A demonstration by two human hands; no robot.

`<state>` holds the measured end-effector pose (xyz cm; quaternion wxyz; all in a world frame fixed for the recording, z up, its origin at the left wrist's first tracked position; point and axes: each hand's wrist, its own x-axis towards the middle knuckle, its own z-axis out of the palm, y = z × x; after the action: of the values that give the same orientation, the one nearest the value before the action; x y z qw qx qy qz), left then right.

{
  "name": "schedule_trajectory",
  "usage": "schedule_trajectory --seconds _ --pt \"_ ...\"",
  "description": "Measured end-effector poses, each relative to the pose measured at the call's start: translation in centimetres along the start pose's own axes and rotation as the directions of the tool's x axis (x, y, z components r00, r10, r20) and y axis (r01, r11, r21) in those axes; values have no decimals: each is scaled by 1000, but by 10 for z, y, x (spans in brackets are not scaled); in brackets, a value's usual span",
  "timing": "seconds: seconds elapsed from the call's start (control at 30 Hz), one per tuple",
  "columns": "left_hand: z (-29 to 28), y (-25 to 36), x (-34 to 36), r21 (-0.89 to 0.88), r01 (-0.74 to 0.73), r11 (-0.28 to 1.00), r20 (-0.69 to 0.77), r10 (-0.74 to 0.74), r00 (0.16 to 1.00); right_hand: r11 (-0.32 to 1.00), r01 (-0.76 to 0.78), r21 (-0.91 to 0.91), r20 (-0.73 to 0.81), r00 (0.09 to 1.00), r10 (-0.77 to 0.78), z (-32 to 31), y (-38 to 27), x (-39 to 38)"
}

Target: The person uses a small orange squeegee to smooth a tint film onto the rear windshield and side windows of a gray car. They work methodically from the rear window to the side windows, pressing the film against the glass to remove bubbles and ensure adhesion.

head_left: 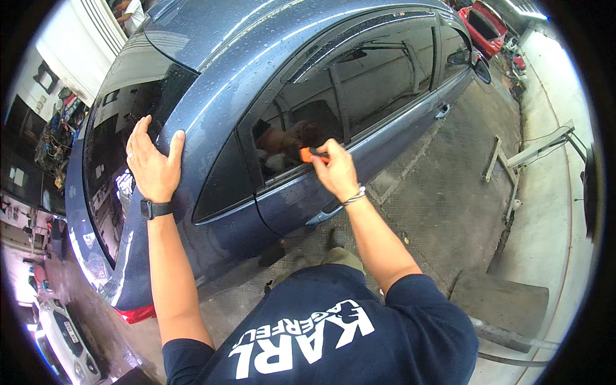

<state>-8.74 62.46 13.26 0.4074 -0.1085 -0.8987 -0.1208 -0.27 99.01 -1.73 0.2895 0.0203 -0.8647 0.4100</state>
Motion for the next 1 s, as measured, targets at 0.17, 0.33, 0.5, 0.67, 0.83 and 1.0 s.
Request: schedule_trajectory --seconds 0.17,0.33,0.5,0.67,0.83,1.0 --pt "0 -3 -3 0 -12 1000 -1 12 1000 999 -13 31 22 1000 12 9 -15 -7" --pt "0 2 0 -9 -2 1000 1 2 1000 998 -58 21 3 998 58 0 -3 -7" --pt "0 -6 -3 13 7 1000 3 -7 1000 999 45 22 35 998 -46 18 -36 -11" --pt "-2 -2 -1 -20 -8 1000 -2 8 1000 999 -32 4 5 999 32 2 -11 -5" --pt "-1 2 1 -24 -8 1000 -2 8 1000 975 55 214 -105 994 -33 33 -47 -16" --pt "0 -5 -2 -32 -7 999 12 7 1000 -185 -592 785 550 527 648 53 -58 -60"
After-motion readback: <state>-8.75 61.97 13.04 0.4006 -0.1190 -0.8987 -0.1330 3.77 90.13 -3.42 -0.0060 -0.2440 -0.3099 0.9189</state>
